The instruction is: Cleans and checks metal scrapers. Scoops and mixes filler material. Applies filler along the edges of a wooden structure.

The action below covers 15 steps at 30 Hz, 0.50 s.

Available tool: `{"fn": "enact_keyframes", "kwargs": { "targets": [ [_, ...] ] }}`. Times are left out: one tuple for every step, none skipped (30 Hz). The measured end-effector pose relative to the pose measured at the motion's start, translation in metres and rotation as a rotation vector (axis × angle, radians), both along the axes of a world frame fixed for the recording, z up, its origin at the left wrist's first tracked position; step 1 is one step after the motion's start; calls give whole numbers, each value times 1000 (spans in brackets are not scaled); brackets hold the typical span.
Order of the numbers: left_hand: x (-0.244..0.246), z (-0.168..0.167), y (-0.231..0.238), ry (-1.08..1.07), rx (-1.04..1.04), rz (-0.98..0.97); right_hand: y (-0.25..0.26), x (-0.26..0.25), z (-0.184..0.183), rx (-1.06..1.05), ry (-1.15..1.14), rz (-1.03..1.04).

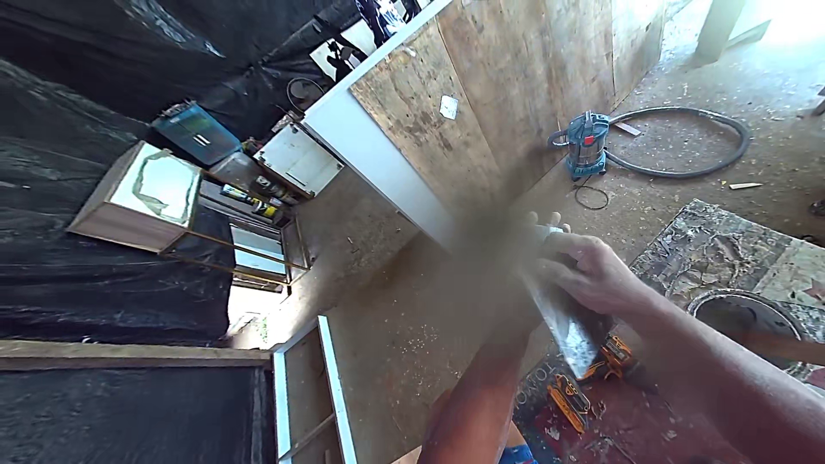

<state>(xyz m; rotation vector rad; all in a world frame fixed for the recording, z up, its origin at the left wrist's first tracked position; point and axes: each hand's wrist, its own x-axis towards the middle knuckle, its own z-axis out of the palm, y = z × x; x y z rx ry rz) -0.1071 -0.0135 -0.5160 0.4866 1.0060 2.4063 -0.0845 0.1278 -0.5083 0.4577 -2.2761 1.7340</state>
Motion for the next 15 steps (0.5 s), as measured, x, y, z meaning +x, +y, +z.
{"fn": "enact_keyframes", "kwargs": {
  "targets": [
    [-4,-3,-2,-50,47,-27,7,-3,2,-77,16,42],
    [-11,-9,-5,-102,130,-62,15,-6,3,-108,36,36],
    [-17,-14,-10,-124,193,-78,25,-8,3,-81,36,-27],
    [-21,-18,-14,-143,236,-72,35,-10,2,-1,1,-134],
    [-23,-18,-17,-182,274,-47,43,-12,1,102,-68,-249],
    [-23,-17,-18,-212,291,-29,49,-14,-2,183,-150,-347],
    [-21,-15,-19,-223,287,-19,52,-16,-4,252,-215,-413],
    [-19,-15,-19,-215,288,-31,53,-16,-5,308,-260,-451],
    [-17,-15,-19,-196,285,-45,52,-15,-5,343,-294,-471],
    [-15,-16,-17,-168,269,-52,49,-14,-4,366,-324,-483],
    [-13,-16,-14,-136,249,-52,45,-12,-2,381,-356,-495],
    [-12,-16,-11,-111,233,-44,41,-11,0,391,-390,-506],
    [-10,-16,-9,-91,227,-34,38,-11,1,393,-423,-516],
    [-8,-18,-7,-76,225,-22,36,-11,2,397,-458,-519],
    [-6,-19,-5,-67,219,-9,34,-11,2,406,-487,-517]
  ]
}}
